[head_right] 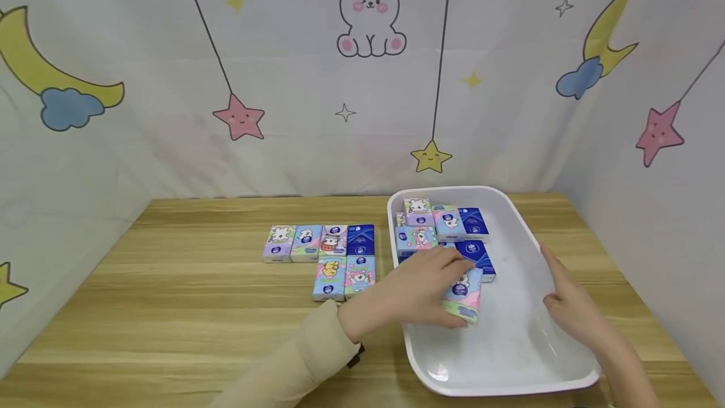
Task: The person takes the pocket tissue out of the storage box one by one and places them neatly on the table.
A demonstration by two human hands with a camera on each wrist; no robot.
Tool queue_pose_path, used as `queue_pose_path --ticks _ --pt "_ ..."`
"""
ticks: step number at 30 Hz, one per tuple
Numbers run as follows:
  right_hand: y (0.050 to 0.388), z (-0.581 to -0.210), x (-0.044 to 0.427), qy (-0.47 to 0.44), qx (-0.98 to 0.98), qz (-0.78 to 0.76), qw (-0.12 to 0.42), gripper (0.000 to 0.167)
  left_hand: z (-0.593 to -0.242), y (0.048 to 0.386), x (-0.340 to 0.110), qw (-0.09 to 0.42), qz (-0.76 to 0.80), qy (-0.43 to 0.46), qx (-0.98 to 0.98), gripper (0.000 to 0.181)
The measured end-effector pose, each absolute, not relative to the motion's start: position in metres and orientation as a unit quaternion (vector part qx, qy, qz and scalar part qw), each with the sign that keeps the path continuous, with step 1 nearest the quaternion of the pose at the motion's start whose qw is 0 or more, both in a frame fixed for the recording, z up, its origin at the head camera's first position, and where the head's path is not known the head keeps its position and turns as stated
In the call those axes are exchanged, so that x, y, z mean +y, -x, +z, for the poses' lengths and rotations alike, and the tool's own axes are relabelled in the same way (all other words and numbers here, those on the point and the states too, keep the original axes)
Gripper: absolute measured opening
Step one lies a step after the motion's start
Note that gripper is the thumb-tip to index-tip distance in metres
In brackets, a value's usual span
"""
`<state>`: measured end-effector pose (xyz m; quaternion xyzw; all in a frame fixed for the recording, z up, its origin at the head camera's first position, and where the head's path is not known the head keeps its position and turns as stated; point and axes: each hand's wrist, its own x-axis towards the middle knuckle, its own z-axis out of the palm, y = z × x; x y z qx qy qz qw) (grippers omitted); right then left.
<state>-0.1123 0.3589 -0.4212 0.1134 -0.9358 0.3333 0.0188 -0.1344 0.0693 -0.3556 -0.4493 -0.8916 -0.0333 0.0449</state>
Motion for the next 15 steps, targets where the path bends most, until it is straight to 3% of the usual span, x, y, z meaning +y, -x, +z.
queue_pose_path --ticks 15 --pt "0.114 -0.418 0.358 -0.105 -0.936 0.335 0.005 0.084 -0.357 0.117 0.022 0.053 -0.132 0.42 -0.896 0.087"
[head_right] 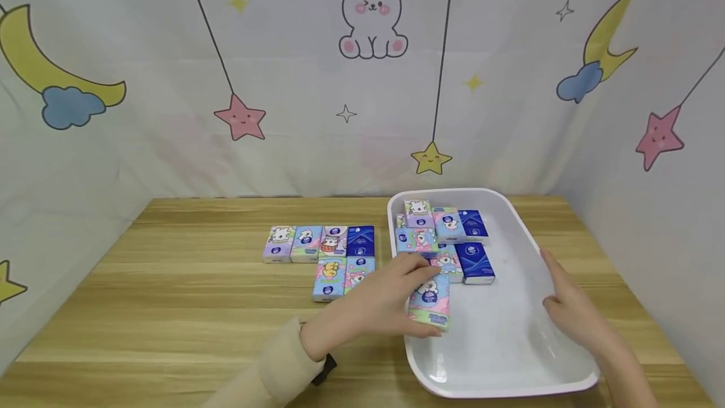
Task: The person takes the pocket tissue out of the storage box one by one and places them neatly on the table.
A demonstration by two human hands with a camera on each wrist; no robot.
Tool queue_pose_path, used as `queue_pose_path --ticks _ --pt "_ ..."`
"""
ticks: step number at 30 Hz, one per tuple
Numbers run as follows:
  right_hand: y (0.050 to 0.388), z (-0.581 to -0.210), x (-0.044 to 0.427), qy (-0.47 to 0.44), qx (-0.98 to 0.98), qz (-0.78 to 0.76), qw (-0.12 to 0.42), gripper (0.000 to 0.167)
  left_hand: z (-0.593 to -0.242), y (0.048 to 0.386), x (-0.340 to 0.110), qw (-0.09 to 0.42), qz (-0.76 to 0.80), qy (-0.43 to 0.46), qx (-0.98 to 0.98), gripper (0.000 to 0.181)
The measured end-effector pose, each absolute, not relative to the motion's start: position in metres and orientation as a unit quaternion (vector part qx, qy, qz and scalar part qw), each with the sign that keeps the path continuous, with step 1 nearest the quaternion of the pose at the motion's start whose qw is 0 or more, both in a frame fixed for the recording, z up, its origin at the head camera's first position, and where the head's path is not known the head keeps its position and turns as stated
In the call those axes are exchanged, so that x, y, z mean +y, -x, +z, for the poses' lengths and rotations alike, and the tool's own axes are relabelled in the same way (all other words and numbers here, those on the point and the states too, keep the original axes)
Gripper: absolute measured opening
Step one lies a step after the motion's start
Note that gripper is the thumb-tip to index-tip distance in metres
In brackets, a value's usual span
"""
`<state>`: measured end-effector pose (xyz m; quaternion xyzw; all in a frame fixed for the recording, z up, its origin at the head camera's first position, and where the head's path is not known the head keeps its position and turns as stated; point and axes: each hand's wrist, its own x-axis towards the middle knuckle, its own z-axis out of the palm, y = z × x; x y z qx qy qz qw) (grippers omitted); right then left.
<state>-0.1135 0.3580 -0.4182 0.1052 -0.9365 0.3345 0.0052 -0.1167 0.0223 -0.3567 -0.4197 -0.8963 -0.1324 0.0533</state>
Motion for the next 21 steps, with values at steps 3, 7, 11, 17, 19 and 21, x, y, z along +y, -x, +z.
queue_pose_path --ticks 3,7,11,17,19,21 --pt "0.113 -0.418 0.358 -0.108 -0.935 0.338 0.006 0.084 -0.36 0.116 0.012 0.041 -0.162 0.397 -0.903 0.086" --pt "0.114 -0.417 0.357 -0.103 -0.933 0.345 -0.007 0.084 -0.364 0.117 0.0 0.025 -0.196 0.369 -0.908 0.088" --pt "0.114 -0.416 0.356 -0.096 -0.93 0.355 -0.018 0.084 -0.367 0.119 -0.01 0.014 -0.218 0.352 -0.91 0.088" --pt "0.114 -0.413 0.355 -0.089 -0.928 0.361 -0.03 0.084 -0.368 0.122 -0.025 0.015 -0.228 0.331 -0.916 0.085" --pt "0.115 -0.412 0.355 -0.089 -0.928 0.361 -0.033 0.084 -0.368 0.124 -0.031 0.022 -0.234 0.327 -0.915 0.084" --pt "0.115 -0.412 0.356 -0.093 -0.93 0.355 -0.023 0.083 -0.37 0.126 -0.038 0.025 -0.244 0.325 -0.913 0.084"
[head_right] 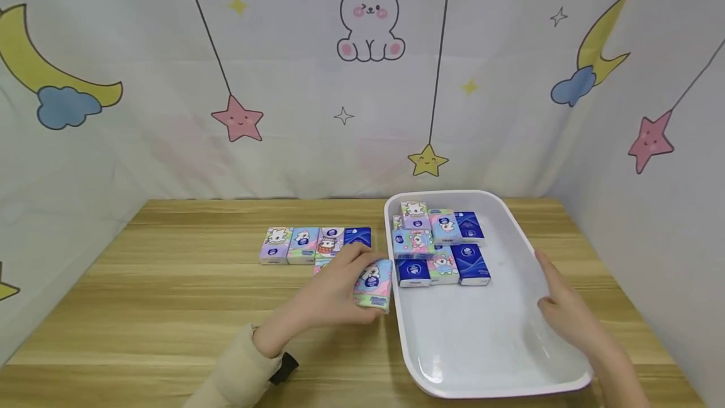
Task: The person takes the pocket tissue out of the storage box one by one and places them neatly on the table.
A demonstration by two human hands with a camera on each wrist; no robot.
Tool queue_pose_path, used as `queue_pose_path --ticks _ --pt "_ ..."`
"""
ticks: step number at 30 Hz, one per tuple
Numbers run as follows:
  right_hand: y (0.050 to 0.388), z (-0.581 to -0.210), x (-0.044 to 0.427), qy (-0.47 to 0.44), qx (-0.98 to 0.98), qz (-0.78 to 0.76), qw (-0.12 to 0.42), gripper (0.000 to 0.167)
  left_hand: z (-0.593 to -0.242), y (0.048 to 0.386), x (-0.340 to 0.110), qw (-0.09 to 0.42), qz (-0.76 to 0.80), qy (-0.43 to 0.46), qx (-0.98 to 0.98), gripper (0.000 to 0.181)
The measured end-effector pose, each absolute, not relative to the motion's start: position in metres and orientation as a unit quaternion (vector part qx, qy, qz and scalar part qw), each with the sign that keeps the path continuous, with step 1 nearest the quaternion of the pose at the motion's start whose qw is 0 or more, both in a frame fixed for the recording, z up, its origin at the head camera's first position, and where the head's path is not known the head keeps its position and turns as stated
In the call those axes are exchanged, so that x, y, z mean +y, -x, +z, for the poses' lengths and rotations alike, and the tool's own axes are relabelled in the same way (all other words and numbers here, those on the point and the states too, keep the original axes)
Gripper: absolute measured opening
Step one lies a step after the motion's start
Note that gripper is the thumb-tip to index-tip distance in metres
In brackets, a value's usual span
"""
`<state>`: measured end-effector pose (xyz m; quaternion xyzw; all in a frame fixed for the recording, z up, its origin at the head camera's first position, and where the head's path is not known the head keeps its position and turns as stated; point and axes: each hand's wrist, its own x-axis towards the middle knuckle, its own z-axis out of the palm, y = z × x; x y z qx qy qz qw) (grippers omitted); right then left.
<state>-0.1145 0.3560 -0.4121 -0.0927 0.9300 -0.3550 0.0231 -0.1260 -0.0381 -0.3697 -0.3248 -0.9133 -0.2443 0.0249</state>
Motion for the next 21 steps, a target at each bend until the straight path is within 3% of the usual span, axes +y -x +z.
queue_pose_path --ticks 6,21 --pt "0.114 -0.416 0.357 0.116 0.932 -0.344 -0.011 0.084 -0.376 0.133 -0.063 0.016 -0.278 0.303 -0.912 0.082" --pt "0.113 -0.418 0.357 0.119 0.932 -0.343 -0.014 0.085 -0.371 0.147 -0.127 -0.015 -0.263 0.245 -0.933 0.082"
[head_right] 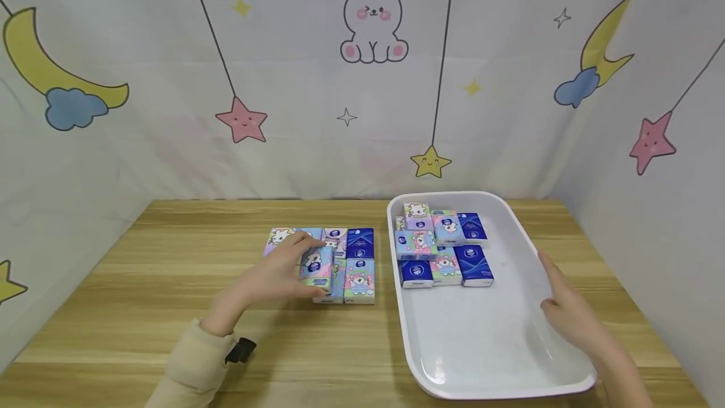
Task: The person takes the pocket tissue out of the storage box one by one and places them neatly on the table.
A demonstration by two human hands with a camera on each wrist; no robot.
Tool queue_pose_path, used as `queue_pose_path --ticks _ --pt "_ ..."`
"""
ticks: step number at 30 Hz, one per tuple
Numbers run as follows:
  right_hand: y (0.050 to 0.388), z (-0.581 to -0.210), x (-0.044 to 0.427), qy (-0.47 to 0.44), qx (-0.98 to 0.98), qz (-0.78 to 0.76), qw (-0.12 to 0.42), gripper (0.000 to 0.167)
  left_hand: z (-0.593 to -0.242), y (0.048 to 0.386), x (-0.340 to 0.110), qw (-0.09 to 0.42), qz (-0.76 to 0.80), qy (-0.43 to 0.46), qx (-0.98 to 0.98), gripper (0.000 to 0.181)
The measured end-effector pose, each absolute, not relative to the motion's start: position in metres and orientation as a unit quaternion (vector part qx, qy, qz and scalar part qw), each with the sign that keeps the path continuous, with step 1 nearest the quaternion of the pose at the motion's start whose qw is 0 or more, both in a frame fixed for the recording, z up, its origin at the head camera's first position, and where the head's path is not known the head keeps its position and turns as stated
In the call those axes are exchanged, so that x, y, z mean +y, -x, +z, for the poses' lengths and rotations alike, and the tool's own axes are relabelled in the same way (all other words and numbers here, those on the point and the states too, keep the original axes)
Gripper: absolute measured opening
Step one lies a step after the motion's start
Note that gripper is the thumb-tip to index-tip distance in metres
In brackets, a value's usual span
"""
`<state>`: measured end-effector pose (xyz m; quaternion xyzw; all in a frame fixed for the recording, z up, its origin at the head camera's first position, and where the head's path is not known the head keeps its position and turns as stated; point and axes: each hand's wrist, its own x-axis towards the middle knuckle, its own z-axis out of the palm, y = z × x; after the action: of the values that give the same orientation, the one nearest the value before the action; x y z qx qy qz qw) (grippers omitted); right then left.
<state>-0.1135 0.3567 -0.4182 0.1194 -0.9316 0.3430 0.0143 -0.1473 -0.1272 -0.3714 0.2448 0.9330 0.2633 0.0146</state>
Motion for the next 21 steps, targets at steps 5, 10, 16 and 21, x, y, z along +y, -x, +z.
queue_pose_path --ticks 5,10,16,21 --pt "0.113 -0.418 0.357 -0.113 -0.931 0.347 0.009 0.083 -0.373 0.152 -0.139 0.002 0.234 -0.245 0.941 0.078" --pt "0.112 -0.417 0.356 -0.109 -0.93 0.352 0.002 0.082 -0.377 0.153 -0.146 0.009 0.216 -0.238 0.947 0.077" --pt "0.113 -0.417 0.356 -0.111 -0.929 0.354 0.001 0.082 -0.379 0.153 -0.147 0.034 0.189 -0.213 0.958 0.079" --pt "0.114 -0.418 0.357 -0.108 -0.931 0.349 -0.002 0.082 -0.382 0.153 -0.144 0.045 0.179 -0.21 0.96 0.079"
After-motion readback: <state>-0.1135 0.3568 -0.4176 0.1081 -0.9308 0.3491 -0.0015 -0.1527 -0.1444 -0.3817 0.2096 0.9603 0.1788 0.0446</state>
